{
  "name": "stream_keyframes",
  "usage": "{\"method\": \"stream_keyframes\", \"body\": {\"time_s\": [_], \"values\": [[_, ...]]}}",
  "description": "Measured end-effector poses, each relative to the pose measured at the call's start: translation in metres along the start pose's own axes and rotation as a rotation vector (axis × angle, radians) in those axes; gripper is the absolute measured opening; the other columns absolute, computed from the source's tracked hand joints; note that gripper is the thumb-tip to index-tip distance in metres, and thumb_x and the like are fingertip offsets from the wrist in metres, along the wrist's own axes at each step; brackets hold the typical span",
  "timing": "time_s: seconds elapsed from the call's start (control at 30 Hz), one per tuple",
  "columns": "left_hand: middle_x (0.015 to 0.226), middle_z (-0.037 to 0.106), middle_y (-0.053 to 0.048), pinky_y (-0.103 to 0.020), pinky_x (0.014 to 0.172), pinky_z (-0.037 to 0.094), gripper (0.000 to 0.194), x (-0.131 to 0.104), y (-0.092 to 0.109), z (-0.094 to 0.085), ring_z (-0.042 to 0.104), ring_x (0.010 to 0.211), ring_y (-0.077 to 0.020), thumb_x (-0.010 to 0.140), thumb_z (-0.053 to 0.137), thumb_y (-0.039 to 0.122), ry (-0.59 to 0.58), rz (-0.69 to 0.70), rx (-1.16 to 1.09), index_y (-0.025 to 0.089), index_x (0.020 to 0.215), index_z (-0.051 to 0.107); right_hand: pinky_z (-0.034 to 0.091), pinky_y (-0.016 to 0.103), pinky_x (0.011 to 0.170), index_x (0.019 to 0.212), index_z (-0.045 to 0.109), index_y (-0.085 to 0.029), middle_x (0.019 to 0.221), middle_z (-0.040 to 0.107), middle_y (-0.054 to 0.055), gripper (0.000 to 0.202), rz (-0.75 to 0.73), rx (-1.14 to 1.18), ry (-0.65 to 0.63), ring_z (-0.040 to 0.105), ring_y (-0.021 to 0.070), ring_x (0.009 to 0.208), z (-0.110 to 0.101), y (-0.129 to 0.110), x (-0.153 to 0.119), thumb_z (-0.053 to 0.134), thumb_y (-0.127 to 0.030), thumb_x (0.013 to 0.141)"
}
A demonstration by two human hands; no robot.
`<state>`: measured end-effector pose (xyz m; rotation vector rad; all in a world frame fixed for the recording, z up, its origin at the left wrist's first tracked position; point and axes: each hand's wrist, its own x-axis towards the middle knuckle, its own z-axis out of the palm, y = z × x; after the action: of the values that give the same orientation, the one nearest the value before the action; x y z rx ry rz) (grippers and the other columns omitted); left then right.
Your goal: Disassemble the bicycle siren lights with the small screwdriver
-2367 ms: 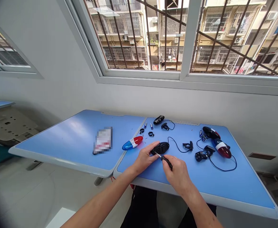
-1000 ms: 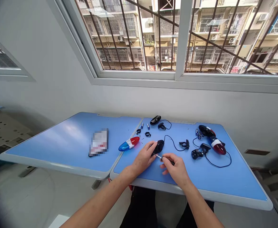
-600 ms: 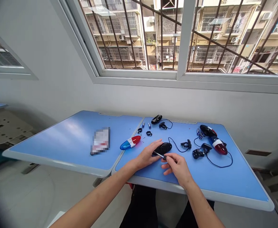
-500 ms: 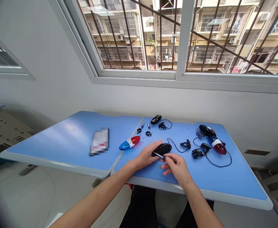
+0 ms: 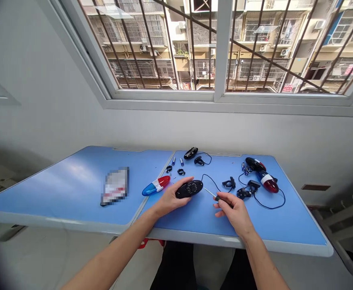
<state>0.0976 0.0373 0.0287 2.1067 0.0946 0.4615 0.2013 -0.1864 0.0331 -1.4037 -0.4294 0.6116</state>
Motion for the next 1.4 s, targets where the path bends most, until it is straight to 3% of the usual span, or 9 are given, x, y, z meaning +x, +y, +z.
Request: {"method": "stream_keyframes", "body": {"time_s": [0.2, 0.5, 0.7, 0.8, 0.93, 1.1, 1.23, 1.3, 1.4], "values": [[0.124, 0.060, -0.008, -0.042, 0.099, 0.044, 0.059, -0.003, 0.020, -0.012, 0.056, 0.114, -0.0254, 0.067, 0.063, 0.016, -0.030, -0.047, -0.012, 0.020, 0.124, 0.053, 0.059, 0.033, 0.053, 0.108, 0.065, -0.015, 0.099, 0.068, 0.011, 0.044, -0.034, -0.044, -0.043, 0.067, 0.0249, 0.085, -0.003, 0.007, 0.009, 0.066, -0.041, 0.072], [0.111, 0.064, -0.005, -0.035, 0.085, 0.052, 0.048, -0.006, 0.022, -0.014, 0.061, 0.102, -0.0253, 0.065, 0.066, 0.019, -0.062, -0.113, -0.106, 0.021, 0.113, 0.057, 0.059, 0.033, 0.052, 0.107, 0.065, -0.014, 0.097, 0.068, 0.010, 0.040, -0.079, -0.173, -0.046, 0.068, 0.0247, 0.081, 0.006, 0.010, 0.009, 0.062, -0.037, 0.074], [0.120, 0.060, -0.006, -0.037, 0.094, 0.047, 0.049, -0.003, 0.017, -0.011, 0.057, 0.110, -0.0254, 0.063, 0.068, 0.019, -0.102, -0.119, -0.079, 0.021, 0.110, 0.056, 0.057, 0.032, 0.058, 0.112, 0.063, -0.014, 0.082, 0.071, 0.005, 0.039, -0.091, -0.358, -0.038, 0.065, 0.0156, 0.053, 0.002, 0.017, 0.008, 0.055, -0.035, 0.080], [0.123, 0.059, -0.006, -0.036, 0.097, 0.045, 0.051, -0.002, 0.011, -0.010, 0.056, 0.113, -0.0248, 0.066, 0.066, 0.020, -0.142, -0.103, -0.034, 0.021, 0.116, 0.054, 0.056, 0.032, 0.058, 0.113, 0.063, -0.013, 0.079, 0.071, 0.004, 0.041, -0.082, -0.422, -0.038, 0.064, 0.0149, 0.052, 0.003, 0.015, 0.007, 0.053, -0.035, 0.080], [0.128, 0.057, -0.005, -0.036, 0.100, 0.043, 0.058, 0.002, 0.007, -0.016, 0.053, 0.117, -0.0255, 0.069, 0.066, 0.026, -0.200, -0.139, 0.082, 0.022, 0.125, 0.051, 0.056, 0.030, 0.057, 0.111, 0.064, -0.014, 0.078, 0.070, 0.004, 0.040, -0.060, -0.446, -0.037, 0.067, 0.0180, 0.064, 0.003, 0.012, 0.005, 0.052, -0.036, 0.079], [0.139, 0.047, -0.011, -0.041, 0.107, 0.035, 0.069, 0.006, 0.019, -0.020, 0.043, 0.128, -0.0290, 0.069, 0.068, 0.027, -0.282, -0.149, 0.379, 0.020, 0.134, 0.044, 0.058, 0.029, 0.057, 0.112, 0.064, -0.014, 0.088, 0.070, 0.007, 0.040, -0.062, -0.450, -0.049, 0.067, 0.0212, 0.081, 0.002, 0.013, 0.003, 0.052, -0.034, 0.079], [0.145, 0.037, -0.014, -0.041, 0.107, 0.035, 0.068, 0.005, 0.023, -0.009, 0.035, 0.133, -0.0281, 0.077, 0.064, 0.028, -0.268, -0.036, 0.570, 0.019, 0.138, 0.036, 0.058, 0.030, 0.056, 0.114, 0.063, -0.014, 0.092, 0.070, 0.008, 0.041, -0.094, -0.516, -0.056, 0.068, 0.0221, 0.080, 0.000, 0.009, 0.003, 0.049, -0.034, 0.081], [0.145, 0.036, -0.015, -0.042, 0.106, 0.036, 0.061, 0.005, 0.019, -0.001, 0.036, 0.133, -0.0273, 0.082, 0.059, 0.023, -0.237, 0.045, 0.662, 0.018, 0.138, 0.035, 0.059, 0.032, 0.057, 0.113, 0.064, -0.015, 0.092, 0.071, 0.009, 0.040, -0.162, -0.590, -0.060, 0.068, 0.0232, 0.079, 0.000, 0.005, 0.003, 0.048, -0.033, 0.082], [0.140, 0.044, -0.016, -0.042, 0.104, 0.040, 0.056, 0.004, 0.011, 0.007, 0.042, 0.129, -0.0271, 0.083, 0.058, 0.019, -0.213, 0.113, 0.739, 0.015, 0.135, 0.037, 0.058, 0.037, 0.072, 0.110, 0.066, -0.017, 0.099, 0.071, 0.010, 0.035, -0.376, -0.741, -0.064, 0.068, 0.0253, 0.089, -0.001, -0.001, 0.003, 0.048, -0.029, 0.083]]}}
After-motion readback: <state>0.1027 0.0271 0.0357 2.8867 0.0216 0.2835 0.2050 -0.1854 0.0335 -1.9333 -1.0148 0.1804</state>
